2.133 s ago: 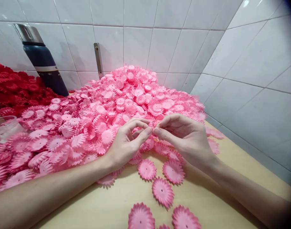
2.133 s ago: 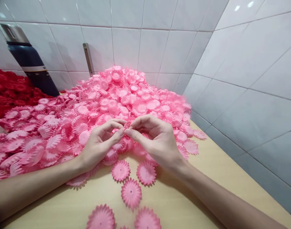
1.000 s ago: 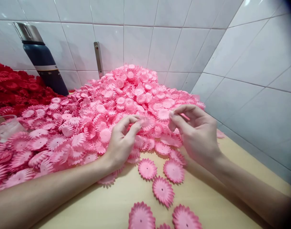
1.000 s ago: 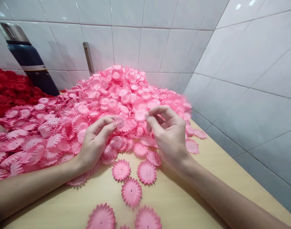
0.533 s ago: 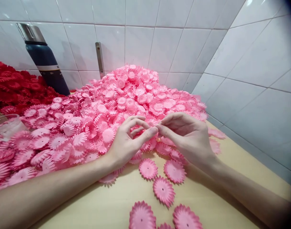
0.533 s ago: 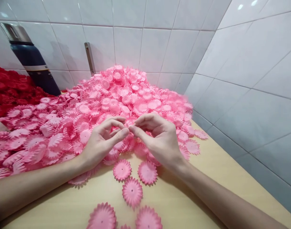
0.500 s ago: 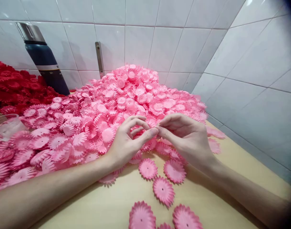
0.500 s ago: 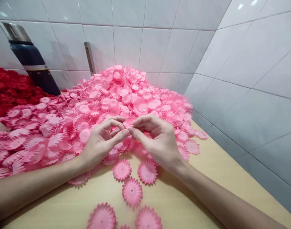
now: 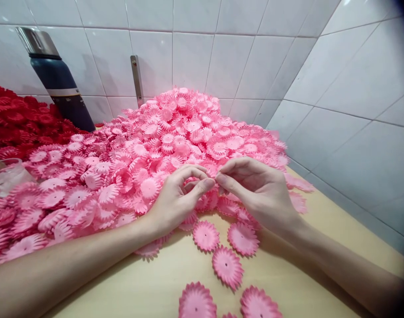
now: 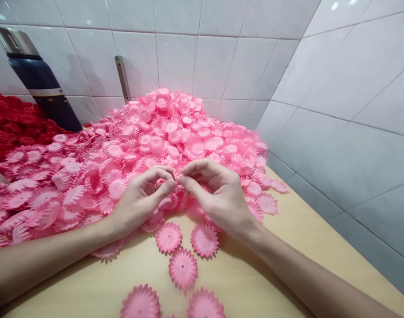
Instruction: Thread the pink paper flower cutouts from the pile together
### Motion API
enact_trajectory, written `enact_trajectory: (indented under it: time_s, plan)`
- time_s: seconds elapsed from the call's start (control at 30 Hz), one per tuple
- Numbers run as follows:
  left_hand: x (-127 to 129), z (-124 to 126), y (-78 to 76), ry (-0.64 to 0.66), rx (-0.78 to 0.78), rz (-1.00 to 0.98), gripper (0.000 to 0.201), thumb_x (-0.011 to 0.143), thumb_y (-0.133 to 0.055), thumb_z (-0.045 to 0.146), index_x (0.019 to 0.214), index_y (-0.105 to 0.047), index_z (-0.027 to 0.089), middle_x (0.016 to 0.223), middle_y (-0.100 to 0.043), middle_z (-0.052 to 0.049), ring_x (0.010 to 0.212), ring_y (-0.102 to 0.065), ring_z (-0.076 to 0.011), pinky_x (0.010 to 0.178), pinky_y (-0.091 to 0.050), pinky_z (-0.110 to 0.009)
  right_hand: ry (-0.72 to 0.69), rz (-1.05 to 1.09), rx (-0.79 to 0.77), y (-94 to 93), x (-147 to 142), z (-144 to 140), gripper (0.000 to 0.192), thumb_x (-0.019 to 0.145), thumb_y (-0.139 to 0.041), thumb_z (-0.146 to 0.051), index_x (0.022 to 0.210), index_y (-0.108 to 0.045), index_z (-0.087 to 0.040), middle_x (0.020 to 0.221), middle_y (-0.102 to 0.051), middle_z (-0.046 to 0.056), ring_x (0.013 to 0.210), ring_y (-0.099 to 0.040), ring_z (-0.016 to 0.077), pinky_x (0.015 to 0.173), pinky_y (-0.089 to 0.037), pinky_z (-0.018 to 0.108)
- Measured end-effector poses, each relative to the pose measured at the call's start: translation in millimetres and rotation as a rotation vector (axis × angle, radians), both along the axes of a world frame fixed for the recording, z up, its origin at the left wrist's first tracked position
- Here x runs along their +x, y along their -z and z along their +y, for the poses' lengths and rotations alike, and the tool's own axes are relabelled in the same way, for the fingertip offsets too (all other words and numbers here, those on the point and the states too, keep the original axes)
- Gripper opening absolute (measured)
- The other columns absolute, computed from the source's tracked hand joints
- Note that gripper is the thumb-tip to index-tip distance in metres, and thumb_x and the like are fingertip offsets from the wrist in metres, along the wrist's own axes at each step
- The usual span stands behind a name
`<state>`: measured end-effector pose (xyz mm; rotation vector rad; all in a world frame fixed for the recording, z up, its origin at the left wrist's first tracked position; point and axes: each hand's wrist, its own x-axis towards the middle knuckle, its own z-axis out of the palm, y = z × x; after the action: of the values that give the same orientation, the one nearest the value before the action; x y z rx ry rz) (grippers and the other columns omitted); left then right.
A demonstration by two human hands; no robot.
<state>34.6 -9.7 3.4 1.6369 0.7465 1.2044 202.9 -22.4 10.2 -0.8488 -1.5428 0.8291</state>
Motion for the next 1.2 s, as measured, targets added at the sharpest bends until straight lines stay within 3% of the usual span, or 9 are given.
enact_trajectory:
  time_s: [0.13,0.67,0.83,0.97,1.1,1.2]
  plan:
    - [0,0,1.3,0.024,0.007,0.035,0.015,0.087,-0.064,0.026,0.078,-0.059,0.015,0.083,-0.057,0.000,0.076,-0.054,-0.0107,0.068,-0.044,-0.022,-0.030,0.000,-0.001,0.2,0,-1,0.008,0.082,-0.071,-0.019,0.088,-0.066,-0.023,0.083,-0.069,0.000,0.077,-0.068,0.0131,0.069,-0.060,0.025]
    - [-3,2,2.2,-0.019,0.073,0.075,0.016,0.091,-0.058,0.028,0.081,-0.061,0.016,0.092,-0.061,-0.002,0.089,-0.058,-0.0124,0.079,-0.045,-0.023,-0.102,-0.013,-0.087,-3.1,1,-3,0.014,0.081,-0.073,-0.020,0.092,-0.065,-0.024,0.087,-0.065,-0.001,0.082,-0.065,0.0111,0.074,-0.058,0.022]
    - [-3,1,2.6,-0.082,0.104,0.112,0.016,0.092,-0.058,0.030,0.081,-0.061,0.017,0.098,-0.060,-0.002,0.094,-0.057,-0.0128,0.084,-0.043,-0.023,-0.022,-0.014,-0.121,-4.4,3,0,0.010,0.082,-0.071,-0.021,0.089,-0.064,-0.023,0.083,-0.061,0.000,0.071,-0.061,0.0114,0.060,-0.054,0.023]
    - [-2,-1,0.6,-0.156,0.074,0.070,0.020,0.093,-0.055,0.030,0.077,-0.056,0.017,0.098,-0.058,-0.002,0.094,-0.055,-0.0121,0.081,-0.043,-0.023,0.166,0.040,-0.074,-3.3,6,7,0.008,0.085,-0.063,-0.017,0.089,-0.062,-0.023,0.073,-0.054,-0.002,0.055,-0.052,0.0099,0.046,-0.044,0.024]
    - [-1,-2,0.4,-0.171,0.020,0.017,0.022,0.093,-0.055,0.028,0.074,-0.052,0.017,0.089,-0.055,-0.002,0.084,-0.053,-0.0119,0.074,-0.044,-0.024,0.364,0.199,-0.019,-3.6,14,16,0.009,0.083,-0.065,-0.017,0.086,-0.061,-0.024,0.074,-0.050,-0.002,0.052,-0.048,0.0093,0.046,-0.040,0.027]
    - [0,-2,1.2,-0.189,-0.035,-0.049,0.010,0.089,-0.058,0.022,0.083,-0.051,0.018,0.094,-0.055,-0.002,0.089,-0.054,-0.0128,0.079,-0.047,-0.024,0.398,0.186,-0.011,-5.5,15,17,0.010,0.081,-0.070,-0.020,0.084,-0.062,-0.024,0.082,-0.054,-0.001,0.051,-0.048,0.0090,0.047,-0.041,0.028]
